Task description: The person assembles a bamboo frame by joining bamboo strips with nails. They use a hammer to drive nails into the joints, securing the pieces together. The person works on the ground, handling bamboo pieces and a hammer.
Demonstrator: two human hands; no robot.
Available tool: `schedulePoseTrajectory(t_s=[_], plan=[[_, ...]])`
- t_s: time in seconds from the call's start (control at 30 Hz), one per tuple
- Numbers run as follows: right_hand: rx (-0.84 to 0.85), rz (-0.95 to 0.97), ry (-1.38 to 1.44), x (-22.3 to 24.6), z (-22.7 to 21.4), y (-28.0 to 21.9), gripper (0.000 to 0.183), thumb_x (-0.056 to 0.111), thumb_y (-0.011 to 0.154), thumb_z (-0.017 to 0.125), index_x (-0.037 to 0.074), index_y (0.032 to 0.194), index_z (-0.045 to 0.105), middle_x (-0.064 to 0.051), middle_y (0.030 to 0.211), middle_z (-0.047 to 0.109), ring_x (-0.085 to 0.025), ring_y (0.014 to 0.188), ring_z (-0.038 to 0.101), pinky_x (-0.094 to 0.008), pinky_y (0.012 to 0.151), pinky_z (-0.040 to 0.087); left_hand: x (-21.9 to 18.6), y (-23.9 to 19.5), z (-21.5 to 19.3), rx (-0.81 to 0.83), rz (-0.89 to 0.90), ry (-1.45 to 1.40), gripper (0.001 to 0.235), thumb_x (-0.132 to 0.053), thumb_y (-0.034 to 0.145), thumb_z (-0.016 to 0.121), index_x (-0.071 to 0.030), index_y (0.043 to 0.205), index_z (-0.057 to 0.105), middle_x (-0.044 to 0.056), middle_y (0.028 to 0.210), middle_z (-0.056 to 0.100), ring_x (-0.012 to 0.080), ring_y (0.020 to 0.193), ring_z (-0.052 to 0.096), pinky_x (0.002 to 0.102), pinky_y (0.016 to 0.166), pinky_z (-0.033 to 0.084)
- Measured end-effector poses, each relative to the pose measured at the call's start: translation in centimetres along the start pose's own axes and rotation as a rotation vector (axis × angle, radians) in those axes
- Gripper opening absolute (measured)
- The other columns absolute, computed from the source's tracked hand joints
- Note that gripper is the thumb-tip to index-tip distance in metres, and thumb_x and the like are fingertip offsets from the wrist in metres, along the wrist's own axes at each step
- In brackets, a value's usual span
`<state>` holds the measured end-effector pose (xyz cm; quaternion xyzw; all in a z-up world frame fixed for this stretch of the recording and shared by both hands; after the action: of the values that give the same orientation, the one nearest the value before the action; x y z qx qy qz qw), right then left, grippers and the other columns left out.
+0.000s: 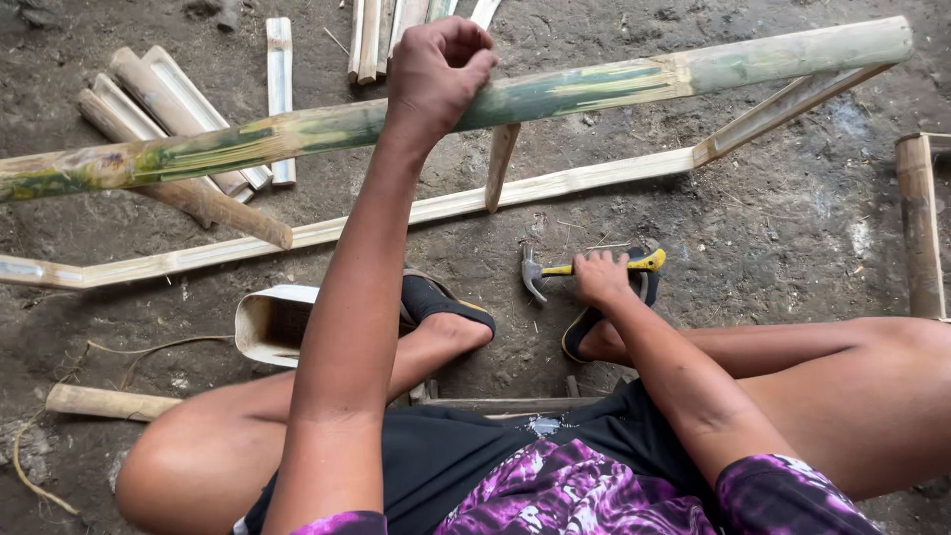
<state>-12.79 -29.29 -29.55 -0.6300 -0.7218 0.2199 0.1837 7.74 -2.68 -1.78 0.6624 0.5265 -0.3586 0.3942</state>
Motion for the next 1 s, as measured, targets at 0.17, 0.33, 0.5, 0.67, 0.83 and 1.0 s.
schedulePoseTrajectory(t_s=[0.17,0.33,0.5,0.67,0.83,1.0], plan=[[0.074,-0.023,0.108,1.1,-5.6,-2.6,0.024,0.013,0.086,0.061,0.007,0.106,0.072,-0.016,0.101,0.074,-0.034,0.099,0.072,-0.052,0.09,0.055,-1.1,-1.0,-0.5,0.125,0.129,-0.042,0.01,-0.021,0.095,0.077,-0.013,0.1,0.081,0.002,0.087,0.082,0.009,0.074,0.076,0.028,0.073,0.064],[0.127,-0.249,0.41,-0.2,-18.5,-8.3,0.03,0.028,0.085,0.07,0.011,0.108,0.073,-0.015,0.087,0.075,-0.032,0.081,0.073,-0.046,0.075,0.056,-1.6,-0.5,-0.4,0.109,0.109,-0.034,0.012,-0.019,0.097,0.07,-0.012,0.098,0.08,0.001,0.086,0.082,0.0066,0.076,0.078,0.027,0.074,0.063],[-0.099,0.188,0.669,-2.6,-21.5,-13.1,0.052,0.049,0.105,0.059,-0.001,0.094,0.068,-0.02,0.072,0.065,-0.025,0.062,0.06,-0.041,0.059,0.046,-1.5,0.4,0.1,0.101,0.088,0.041,0.012,-0.015,0.1,0.066,-0.009,0.096,0.076,0.001,0.084,0.081,0.0091,0.077,0.078,0.028,0.073,0.061],[0.027,0.051,1.943,1.8,-17.8,-11.4,0.033,0.039,0.105,0.052,0.007,0.101,0.057,0.001,0.073,0.051,-0.01,0.054,0.044,-0.028,0.048,0.039,-1.2,1.0,0.2,0.097,0.068,0.055,0.012,-0.015,0.098,0.066,-0.009,0.095,0.076,0.001,0.084,0.081,0.0084,0.078,0.078,0.027,0.074,0.062],[0.107,-0.048,2.143,4.8,-18.1,-10.4,0.031,0.04,0.106,0.049,0.009,0.099,0.052,0.002,0.072,0.048,-0.007,0.053,0.042,-0.026,0.047,0.039,-1.0,1.1,0.3,0.077,0.091,0.06,0.011,-0.014,0.097,0.067,-0.009,0.094,0.076,0.002,0.082,0.081,0.0092,0.077,0.079,0.029,0.073,0.061],[0.042,-0.074,2.189,5.1,-19.2,-10.5,0.025,0.035,0.104,0.05,0.011,0.099,0.051,0.002,0.073,0.048,-0.008,0.053,0.043,-0.028,0.047,0.042,-1.3,0.8,0.3,0.045,0.21,0.061,0.009,-0.014,0.096,0.07,-0.008,0.095,0.077,0.002,0.083,0.081,0.01,0.077,0.079,0.028,0.072,0.062]])
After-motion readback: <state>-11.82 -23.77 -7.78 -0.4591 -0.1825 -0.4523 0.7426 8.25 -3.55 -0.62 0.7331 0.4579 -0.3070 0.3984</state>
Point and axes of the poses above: each hand's wrist, its own y-axis towards the middle knuckle, its own z-axis out of the palm, x = y × z, the point moved 4 cm from there along y, towards the middle knuckle
